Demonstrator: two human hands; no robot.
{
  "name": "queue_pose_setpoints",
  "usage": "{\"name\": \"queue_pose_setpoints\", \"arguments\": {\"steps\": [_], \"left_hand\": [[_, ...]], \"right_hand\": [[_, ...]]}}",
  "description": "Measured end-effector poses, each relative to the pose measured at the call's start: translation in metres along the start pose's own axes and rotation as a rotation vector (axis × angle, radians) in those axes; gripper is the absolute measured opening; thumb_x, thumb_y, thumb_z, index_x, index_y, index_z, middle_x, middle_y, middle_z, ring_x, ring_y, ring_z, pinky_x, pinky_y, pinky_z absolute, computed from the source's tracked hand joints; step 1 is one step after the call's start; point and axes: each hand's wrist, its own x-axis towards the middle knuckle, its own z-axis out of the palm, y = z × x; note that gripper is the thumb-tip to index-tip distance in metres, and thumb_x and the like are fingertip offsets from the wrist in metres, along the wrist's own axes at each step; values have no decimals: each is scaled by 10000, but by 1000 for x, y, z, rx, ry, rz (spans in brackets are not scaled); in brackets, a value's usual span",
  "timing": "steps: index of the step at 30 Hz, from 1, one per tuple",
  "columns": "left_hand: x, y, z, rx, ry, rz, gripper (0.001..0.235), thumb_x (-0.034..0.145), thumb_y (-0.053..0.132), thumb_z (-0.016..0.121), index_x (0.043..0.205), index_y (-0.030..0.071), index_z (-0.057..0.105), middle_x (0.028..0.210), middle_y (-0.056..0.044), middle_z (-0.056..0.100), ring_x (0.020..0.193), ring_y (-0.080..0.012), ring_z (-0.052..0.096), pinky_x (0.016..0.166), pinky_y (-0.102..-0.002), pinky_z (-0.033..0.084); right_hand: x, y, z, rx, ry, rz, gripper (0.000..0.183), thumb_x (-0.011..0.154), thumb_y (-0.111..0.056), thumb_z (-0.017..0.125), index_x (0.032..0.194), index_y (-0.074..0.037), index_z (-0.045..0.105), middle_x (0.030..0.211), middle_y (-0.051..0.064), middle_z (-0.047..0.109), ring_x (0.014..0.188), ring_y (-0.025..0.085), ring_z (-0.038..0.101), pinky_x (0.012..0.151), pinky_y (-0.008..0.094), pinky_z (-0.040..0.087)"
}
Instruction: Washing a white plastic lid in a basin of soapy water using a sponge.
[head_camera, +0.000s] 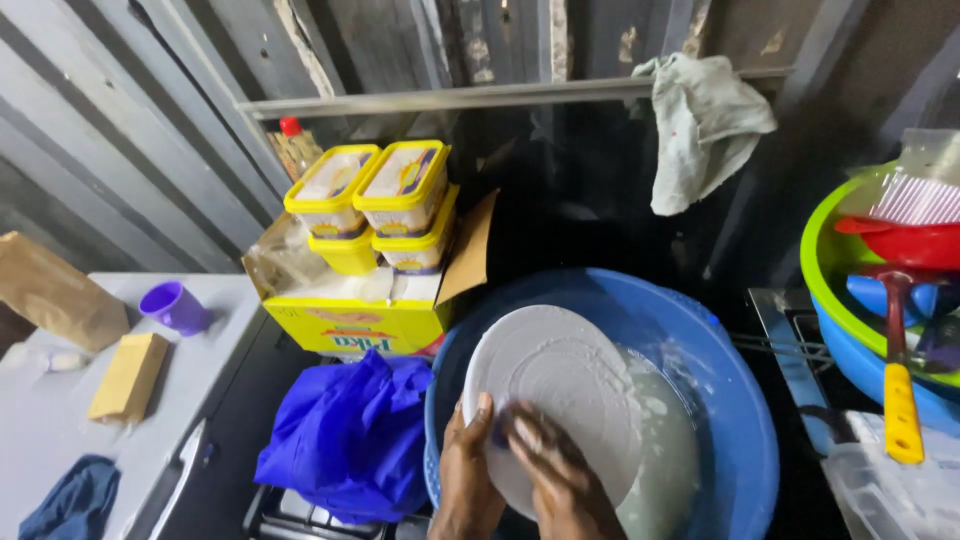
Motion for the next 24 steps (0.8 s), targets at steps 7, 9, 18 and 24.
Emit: {"name": "queue_pose_setpoints", "arguments": {"steps": [7,9,18,24], "left_hand": [[-15,1,5,79,85,-34,607,980,236,698,1538,0,701,1195,-298,793,998,-404,735,906,-529,620],[9,-14,-6,11,-4,4,452,1001,180,726,1401,-31,735,1234,-278,815,1063,-373,758,969,-444,592],[-24,18,18,61,-28,-12,693,880,136,734,1549,-37,678,1212,-365,773,1002,-511,738,861,-613,613],[-14,14,15,180,89,47,539,1014,232,692,1469,-50,756,1202,-313,819,1025,-398,761,901,-494,632]], "right_hand": [[-8,46,13,88,98,115,695,992,125,508,1654,-76,573,1764,106,549,1657,261,492,1350,372,385],[18,21,22,42,193,-242,570,998,174,380,1460,61,693,1643,197,645,1569,397,591,1330,486,442],[22,131,18,15,203,327,834,943,178,537,1729,-91,467,1786,139,506,1650,338,478,1314,427,422],[-12,18,46,68,279,48,671,978,114,408,1593,-28,636,1710,140,611,1616,292,562,1369,373,366]]}}
